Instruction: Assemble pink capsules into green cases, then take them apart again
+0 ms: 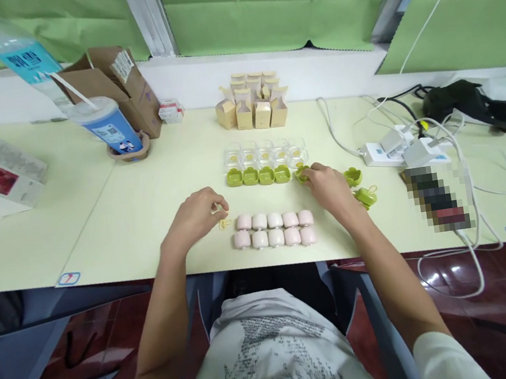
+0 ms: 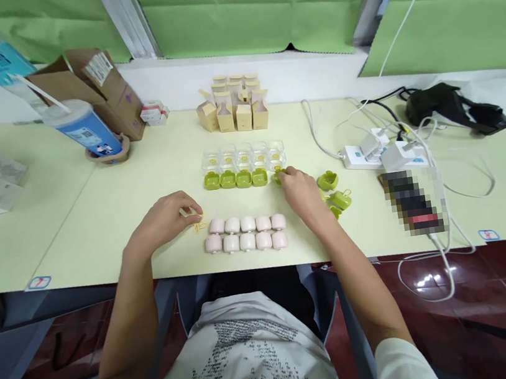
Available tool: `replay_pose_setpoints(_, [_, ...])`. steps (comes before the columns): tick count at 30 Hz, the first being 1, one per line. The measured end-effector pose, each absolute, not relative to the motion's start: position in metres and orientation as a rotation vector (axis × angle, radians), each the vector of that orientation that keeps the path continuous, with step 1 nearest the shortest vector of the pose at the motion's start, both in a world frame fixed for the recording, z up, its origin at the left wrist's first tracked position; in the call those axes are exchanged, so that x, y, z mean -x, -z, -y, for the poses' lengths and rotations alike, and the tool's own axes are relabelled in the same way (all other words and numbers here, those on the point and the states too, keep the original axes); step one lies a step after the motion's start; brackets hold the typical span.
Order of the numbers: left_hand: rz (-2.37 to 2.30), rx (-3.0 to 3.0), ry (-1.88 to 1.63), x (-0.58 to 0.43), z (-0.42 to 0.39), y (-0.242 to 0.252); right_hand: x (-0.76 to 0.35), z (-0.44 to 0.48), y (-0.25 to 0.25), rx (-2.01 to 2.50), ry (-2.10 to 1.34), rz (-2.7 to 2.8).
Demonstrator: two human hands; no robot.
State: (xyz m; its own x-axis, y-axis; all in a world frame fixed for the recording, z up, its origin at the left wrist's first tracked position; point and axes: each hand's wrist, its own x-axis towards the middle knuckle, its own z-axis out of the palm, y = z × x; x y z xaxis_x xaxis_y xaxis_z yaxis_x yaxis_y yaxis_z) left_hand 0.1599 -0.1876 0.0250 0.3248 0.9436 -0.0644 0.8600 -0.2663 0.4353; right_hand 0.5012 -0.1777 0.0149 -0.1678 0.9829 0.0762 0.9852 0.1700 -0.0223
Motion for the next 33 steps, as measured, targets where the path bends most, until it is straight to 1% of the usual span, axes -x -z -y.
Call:
replay_pose_setpoints(11, [-1.571,-2.215,-0.234,-0.164,0.188,-0.027,-0.509,0.168,0.006,1.713,-0.113,2.279])
replay_pose_setpoints(17, [-1.571,-2.226,-0.183,-0.161,0.185,-0.024,-0.508,0.169,0.005,1.584,-0.263,2.141])
replay_pose_setpoints(21, [-1.478,-2.309,-0.119,-0.150,0.185,-0.018,-0.508,0.170,0.001,1.543,-0.387,2.070])
replay_pose_setpoints(26, [-1.416,-2.324,-0.116,-0.151,0.190,-0.015,-0.509,0.183,-0.012,1.404,-0.316,1.911])
replay_pose_setpoints(29, [-1.367,-2.301,-0.152,-0.160,0.190,-0.015,-0.507,0.200,-0.020,1.308,-0.359,1.792])
replay_pose_setpoints(31, [-1.379,-2.281,-0.170,-0.165,0.189,-0.016,-0.508,0.212,-0.024,1.288,-0.389,1.774])
replay_pose_setpoints(33, [-1.436,-2.271,-0.197,-0.166,0.187,-0.016,-0.515,0.222,-0.027,1.323,-0.332,1.787])
